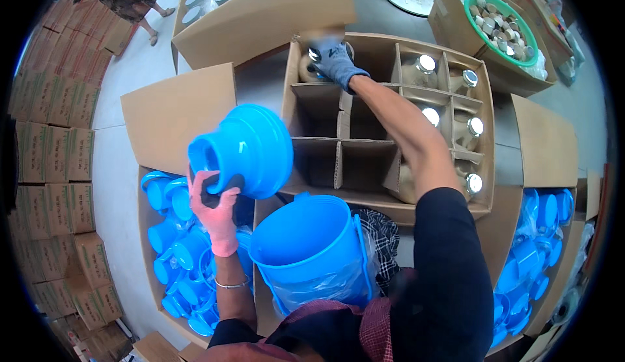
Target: The person assembles blue thermos bottles by removing the inner metal container from a cardboard divider, placing it into a blue plastic outer shell, and then screwing on a blue plastic top.
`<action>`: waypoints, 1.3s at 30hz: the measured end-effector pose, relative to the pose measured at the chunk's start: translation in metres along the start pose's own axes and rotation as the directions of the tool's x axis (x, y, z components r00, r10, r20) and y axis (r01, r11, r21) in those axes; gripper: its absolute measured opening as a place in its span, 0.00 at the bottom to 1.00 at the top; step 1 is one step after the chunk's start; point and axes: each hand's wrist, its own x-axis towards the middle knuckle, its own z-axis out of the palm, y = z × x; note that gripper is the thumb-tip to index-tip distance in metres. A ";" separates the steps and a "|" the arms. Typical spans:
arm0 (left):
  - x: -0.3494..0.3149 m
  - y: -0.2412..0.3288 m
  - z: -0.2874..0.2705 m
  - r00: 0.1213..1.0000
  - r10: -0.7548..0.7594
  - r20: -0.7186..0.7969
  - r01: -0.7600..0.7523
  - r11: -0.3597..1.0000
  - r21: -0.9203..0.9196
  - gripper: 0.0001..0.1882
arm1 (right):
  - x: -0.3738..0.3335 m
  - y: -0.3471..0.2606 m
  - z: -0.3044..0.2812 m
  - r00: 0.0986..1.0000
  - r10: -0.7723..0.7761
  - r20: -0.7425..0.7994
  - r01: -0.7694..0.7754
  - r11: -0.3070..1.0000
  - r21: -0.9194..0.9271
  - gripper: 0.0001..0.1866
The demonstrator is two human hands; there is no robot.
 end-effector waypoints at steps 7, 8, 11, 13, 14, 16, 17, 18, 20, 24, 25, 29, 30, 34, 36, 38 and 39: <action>-0.040 -0.033 -0.016 0.955 -0.260 -0.142 0.181 0.891 -0.416 0.24 | -0.033 -0.048 -0.204 0.894 -0.224 -0.389 0.248 0.969 0.013 0.27; -0.045 -0.033 -0.020 0.969 -0.222 -0.111 0.158 0.896 -0.416 0.24 | -0.040 -0.063 -0.241 0.811 -0.206 -0.548 0.269 0.963 0.036 0.25; -0.048 -0.015 -0.003 0.985 -0.171 -0.011 0.148 0.877 -0.456 0.26 | -0.069 -0.052 -0.306 0.873 0.050 -0.486 0.403 0.489 0.774 0.19; -0.057 -0.006 0.000 0.985 -0.172 -0.013 0.145 0.862 -0.485 0.26 | -0.077 -0.055 -0.326 0.895 -0.008 -0.446 0.394 0.482 0.782 0.17; -0.058 -0.002 0.002 0.984 -0.177 0.010 0.157 0.844 -0.514 0.23 | -0.095 -0.061 -0.338 0.921 -0.029 -0.388 0.359 0.449 0.818 0.17; -0.060 0.008 0.008 0.981 -0.187 0.050 0.183 0.806 -0.563 0.17 | -0.115 -0.066 -0.348 0.909 0.034 -0.415 0.317 0.590 0.743 0.17; -0.060 0.017 0.013 0.987 -0.153 0.055 0.157 0.810 -0.565 0.14 | -0.122 -0.066 -0.352 0.900 0.064 -0.432 0.290 0.652 0.701 0.18; -0.061 0.023 0.019 0.988 -0.142 0.053 0.148 0.818 -0.556 0.13 | -0.122 -0.061 -0.347 0.855 0.060 -0.515 0.350 0.668 0.657 0.17; -0.065 0.034 0.021 0.992 -0.120 0.032 0.119 0.845 -0.521 0.12 | -0.142 -0.069 -0.354 0.909 0.038 -0.415 0.267 0.712 0.649 0.16; -0.065 0.046 0.028 0.998 -0.046 0.036 0.057 0.889 -0.454 0.12 | -0.159 -0.064 -0.353 0.813 -0.264 -0.519 0.394 0.905 0.158 0.17; -0.062 0.046 0.032 0.994 -0.068 0.080 0.100 0.856 -0.507 0.12 | -0.166 -0.062 -0.355 0.823 -0.264 -0.503 0.324 0.946 0.033 0.17; -0.048 0.048 0.051 0.993 0.022 0.112 0.039 0.856 -0.515 0.11 | -0.183 -0.067 -0.356 0.847 -0.302 -0.438 0.307 0.950 -0.060 0.18; -0.044 0.051 0.057 0.991 0.057 0.118 0.012 0.858 -0.513 0.14 | -0.186 -0.065 -0.351 0.843 -0.314 -0.437 0.358 0.933 0.020 0.21; -0.013 0.059 0.085 0.994 0.098 0.056 -0.041 0.775 -0.631 0.27 | -0.189 -0.065 -0.344 0.811 -0.345 -0.473 0.342 0.935 -0.096 0.23; 0.005 0.086 0.107 0.982 0.154 -0.106 -0.185 0.730 -0.658 0.21 | -0.184 -0.031 -0.323 0.757 -0.394 -0.521 0.385 0.914 -0.130 0.32; 0.024 0.104 0.117 0.994 0.108 0.010 -0.063 0.646 -0.760 0.24 | -0.187 -0.044 -0.318 0.757 -0.314 -0.573 0.424 0.903 0.065 0.26; 0.027 0.110 0.126 0.996 0.091 -0.020 -0.069 0.580 -0.812 0.25 | -0.185 -0.044 -0.315 0.723 -0.336 -0.604 0.477 0.875 0.084 0.24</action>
